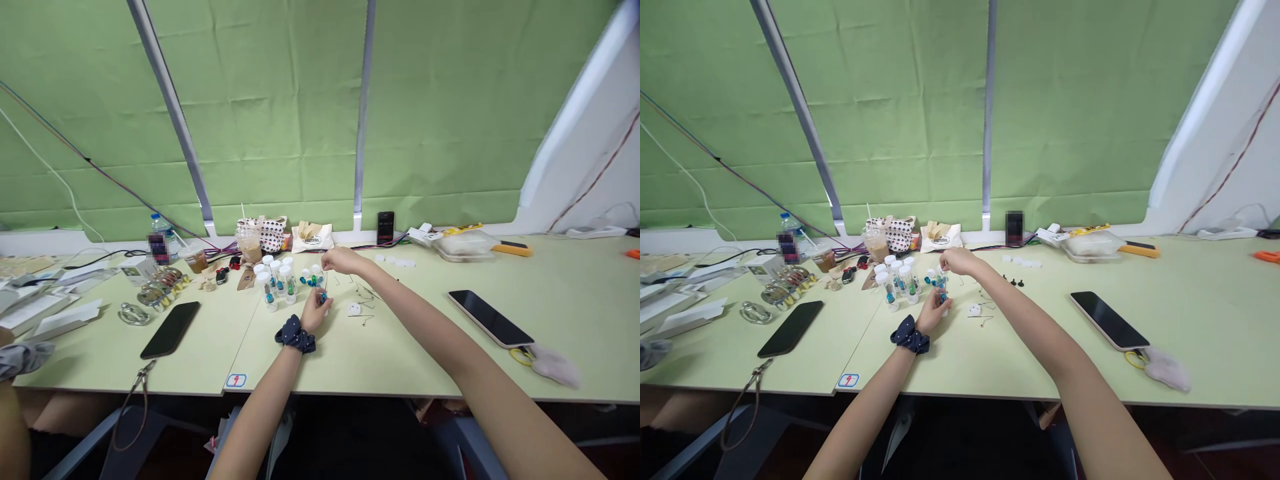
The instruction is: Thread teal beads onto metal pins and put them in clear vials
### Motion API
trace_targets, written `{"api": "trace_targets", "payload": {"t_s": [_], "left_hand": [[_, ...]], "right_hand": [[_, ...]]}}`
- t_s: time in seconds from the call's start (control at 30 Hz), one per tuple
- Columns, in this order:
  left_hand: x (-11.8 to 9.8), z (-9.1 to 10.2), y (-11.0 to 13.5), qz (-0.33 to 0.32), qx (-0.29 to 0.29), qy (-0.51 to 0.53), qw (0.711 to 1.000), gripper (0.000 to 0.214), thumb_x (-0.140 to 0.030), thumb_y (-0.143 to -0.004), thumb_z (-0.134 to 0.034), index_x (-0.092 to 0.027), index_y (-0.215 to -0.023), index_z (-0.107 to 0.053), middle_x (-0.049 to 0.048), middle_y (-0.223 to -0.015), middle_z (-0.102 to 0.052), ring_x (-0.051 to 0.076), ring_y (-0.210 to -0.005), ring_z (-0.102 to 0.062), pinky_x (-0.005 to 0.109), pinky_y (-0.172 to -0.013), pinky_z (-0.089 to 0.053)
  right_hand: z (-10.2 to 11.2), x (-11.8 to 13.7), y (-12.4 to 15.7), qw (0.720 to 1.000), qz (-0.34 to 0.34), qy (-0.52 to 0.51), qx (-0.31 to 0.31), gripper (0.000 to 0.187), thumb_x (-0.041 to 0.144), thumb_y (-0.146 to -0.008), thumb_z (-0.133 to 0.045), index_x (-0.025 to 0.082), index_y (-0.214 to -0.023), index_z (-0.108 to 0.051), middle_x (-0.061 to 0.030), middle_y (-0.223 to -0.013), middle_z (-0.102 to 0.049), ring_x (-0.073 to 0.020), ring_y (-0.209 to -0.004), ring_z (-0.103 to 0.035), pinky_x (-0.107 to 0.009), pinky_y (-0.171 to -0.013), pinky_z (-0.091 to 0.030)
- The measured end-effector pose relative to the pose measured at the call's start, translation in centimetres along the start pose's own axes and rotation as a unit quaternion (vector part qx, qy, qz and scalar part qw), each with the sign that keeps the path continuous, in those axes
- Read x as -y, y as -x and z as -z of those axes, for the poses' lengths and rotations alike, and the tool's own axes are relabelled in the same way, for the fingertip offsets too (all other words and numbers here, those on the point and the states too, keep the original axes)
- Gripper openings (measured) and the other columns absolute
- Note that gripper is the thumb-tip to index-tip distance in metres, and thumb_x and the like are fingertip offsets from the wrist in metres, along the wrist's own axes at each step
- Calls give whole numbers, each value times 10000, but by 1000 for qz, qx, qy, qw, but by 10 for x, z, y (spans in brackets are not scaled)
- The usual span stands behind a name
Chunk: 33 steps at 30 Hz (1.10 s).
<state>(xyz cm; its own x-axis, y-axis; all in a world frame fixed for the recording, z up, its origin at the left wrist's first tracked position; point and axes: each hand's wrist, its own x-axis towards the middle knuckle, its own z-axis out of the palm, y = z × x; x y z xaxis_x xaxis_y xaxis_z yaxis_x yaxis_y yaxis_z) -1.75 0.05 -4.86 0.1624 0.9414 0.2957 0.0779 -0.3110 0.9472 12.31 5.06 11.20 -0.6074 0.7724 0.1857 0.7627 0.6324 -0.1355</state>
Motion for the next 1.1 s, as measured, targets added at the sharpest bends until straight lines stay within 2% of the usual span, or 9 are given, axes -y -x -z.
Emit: {"api": "trace_targets", "payload": {"t_s": [0.1, 0.2, 0.3, 0.4, 0.5, 0.63, 0.83, 1.0, 1.1], "left_hand": [[-4, -1, 1, -4, -13, -2, 1000, 280, -316, -745, -622, -171, -939, -482, -20, -690, -516, 113, -606, -495, 245, -576, -375], [-8, -2, 2, -11, -23, 1, 1000, 243, -270, -720, -639, -169, -886, -492, -10, -713, -528, 122, -650, -509, 261, -633, -392], [-10, -3, 2, -12, -18, 2, 1000, 222, -241, -705, -643, -168, -847, -488, -4, -722, -528, 129, -677, -514, 271, -664, -394], [-10, -3, 1, -14, -13, 1, 1000, 216, -236, -704, -632, -169, -845, -482, -4, -729, -521, 129, -681, -511, 273, -670, -391], [-9, -2, 1, -17, -10, -1, 1000, 216, -244, -711, -617, -173, -858, -475, -8, -736, -511, 126, -669, -503, 270, -656, -385], [-5, -2, 0, -31, 11, 7, 999, 189, -246, -740, -575, -176, -868, -456, -16, -733, -482, 117, -641, -481, 260, -620, -371], [2, -2, -2, -64, 16, 15, 998, 274, -201, -758, -539, -161, -1017, -461, 1, -800, -497, 113, -670, -461, 252, -637, -375], [5, -1, -3, -83, 19, -2, 996, 332, -204, -766, -547, -156, -1085, -472, 31, -876, -549, 134, -735, -491, 262, -678, -386], [5, -1, -3, -93, 13, -7, 996, 390, -221, -771, -564, -157, -1141, -463, 65, -979, -574, 162, -816, -521, 279, -719, -393]], "right_hand": [[5, 5, 2, 999, 25, 7, 25, 77, 191, -772, -632, 220, -807, -694, -20, -865, -692, -165, -817, -602, -208, -642, -352], [7, 7, 2, 998, 51, -10, 22, 79, 196, -793, -609, 192, -830, -678, -36, -873, -689, -155, -825, -596, -200, -651, -357], [4, 8, 0, 997, 59, -41, 0, 121, 199, -837, -549, 163, -854, -664, -47, -837, -686, -144, -807, -593, -194, -656, -363], [-5, 11, -3, 998, 27, -43, -40, 208, 224, -894, -460, 139, -891, -650, -71, -878, -682, -149, -825, -597, -200, -671, -366], [-16, 18, -1, 999, 2, 3, -46, 318, 312, -935, -387, 135, -890, -647, -103, -929, -672, -175, -869, -599, -217, -694, -365], [-31, 33, 5, 996, 11, 76, -44, 438, 409, -955, -290, 145, -917, -637, -117, -953, -654, -196, -902, -588, -240, -716, -374], [-45, 47, 11, 984, 33, 153, -88, 328, 319, -940, -339, 137, -979, -608, -130, -941, -642, -251, -1015, -504, -290, -752, -390], [-48, 51, 10, 986, -65, 101, -115, 307, 330, -938, -338, 160, -981, -590, -104, -929, -651, -231, -981, -515, -286, -749, -407], [-49, 55, 12, 985, -84, 91, -118, 329, 347, -942, -326, 166, -962, -600, -104, -969, -648, -225, -992, -516, -292, -779, -407]]}}
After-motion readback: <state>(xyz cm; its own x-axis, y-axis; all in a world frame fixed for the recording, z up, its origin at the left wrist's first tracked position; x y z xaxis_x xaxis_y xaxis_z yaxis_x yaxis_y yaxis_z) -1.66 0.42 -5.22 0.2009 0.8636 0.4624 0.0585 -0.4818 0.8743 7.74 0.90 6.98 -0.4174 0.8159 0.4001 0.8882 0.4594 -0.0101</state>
